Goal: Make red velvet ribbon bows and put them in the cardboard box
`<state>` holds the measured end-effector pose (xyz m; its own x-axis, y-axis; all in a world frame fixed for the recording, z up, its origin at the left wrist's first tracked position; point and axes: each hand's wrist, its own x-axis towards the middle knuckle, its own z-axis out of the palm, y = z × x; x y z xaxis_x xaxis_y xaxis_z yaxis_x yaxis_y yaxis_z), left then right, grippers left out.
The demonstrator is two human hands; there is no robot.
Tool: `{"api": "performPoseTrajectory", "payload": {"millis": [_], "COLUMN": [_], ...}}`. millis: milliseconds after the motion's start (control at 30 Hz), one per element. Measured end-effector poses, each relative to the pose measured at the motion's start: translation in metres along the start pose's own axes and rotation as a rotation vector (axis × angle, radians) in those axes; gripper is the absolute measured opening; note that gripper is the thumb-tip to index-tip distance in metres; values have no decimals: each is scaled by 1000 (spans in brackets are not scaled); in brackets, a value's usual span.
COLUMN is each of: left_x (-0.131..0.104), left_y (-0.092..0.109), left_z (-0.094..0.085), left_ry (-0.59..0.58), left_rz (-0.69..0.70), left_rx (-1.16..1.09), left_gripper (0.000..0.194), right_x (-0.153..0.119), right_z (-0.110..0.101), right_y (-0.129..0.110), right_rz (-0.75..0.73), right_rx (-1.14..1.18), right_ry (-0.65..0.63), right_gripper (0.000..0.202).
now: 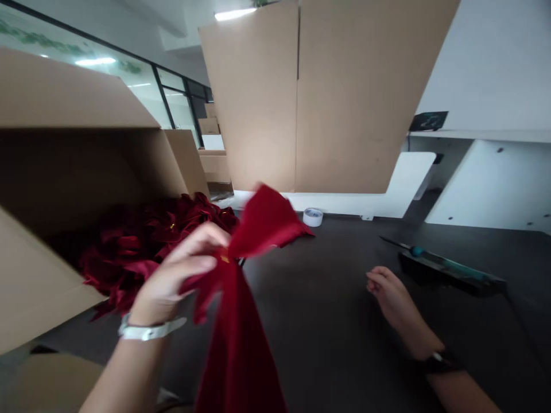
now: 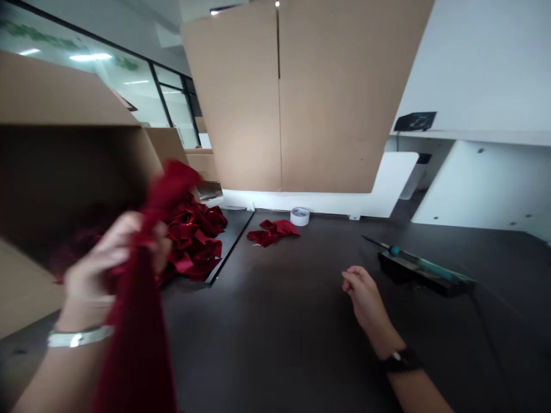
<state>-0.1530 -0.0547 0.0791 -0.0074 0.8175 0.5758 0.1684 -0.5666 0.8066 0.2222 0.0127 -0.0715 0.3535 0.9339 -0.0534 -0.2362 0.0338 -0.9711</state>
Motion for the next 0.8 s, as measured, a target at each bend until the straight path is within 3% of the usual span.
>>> {"api": "performPoseTrajectory", "payload": {"millis": [67, 133, 167, 233, 333, 567, 667, 800], "left_x": [1, -1, -2, -2, 11, 70, 79, 82], "left_y": [-28, -58, -73, -98, -124, -175, -189, -192], "left_z": [25, 55, 69, 95, 118, 148, 156, 159], "left_ry": [-472, -899, -1015, -1136, -1036, -565, -506, -528], "left_rz": [-197, -293, -309, -248, -151, -82, -43, -4], "left_rx": [-35, 31, 100, 301, 540, 855, 981, 1130], "left_gripper": [14, 19, 21, 22, 18, 32, 32, 22], "right_x": [-1, -2, -2, -3, -5, -5, -3, -1], "right_z": [0, 1, 1, 3, 7, 16, 17, 17], "right_y": [0, 0, 0, 0, 0, 2, 4, 3], "right_rz": [-4, -17, -33, -71, -91, -17, 8, 17], "right_rx": [-28, -86, -126, -203, -260, -286, -280, -257], "right_ry": [-29, -64, -89, -145, -224, -365, -388, -402], "right_gripper": [29, 29, 29, 26, 22, 13, 8, 9]}}
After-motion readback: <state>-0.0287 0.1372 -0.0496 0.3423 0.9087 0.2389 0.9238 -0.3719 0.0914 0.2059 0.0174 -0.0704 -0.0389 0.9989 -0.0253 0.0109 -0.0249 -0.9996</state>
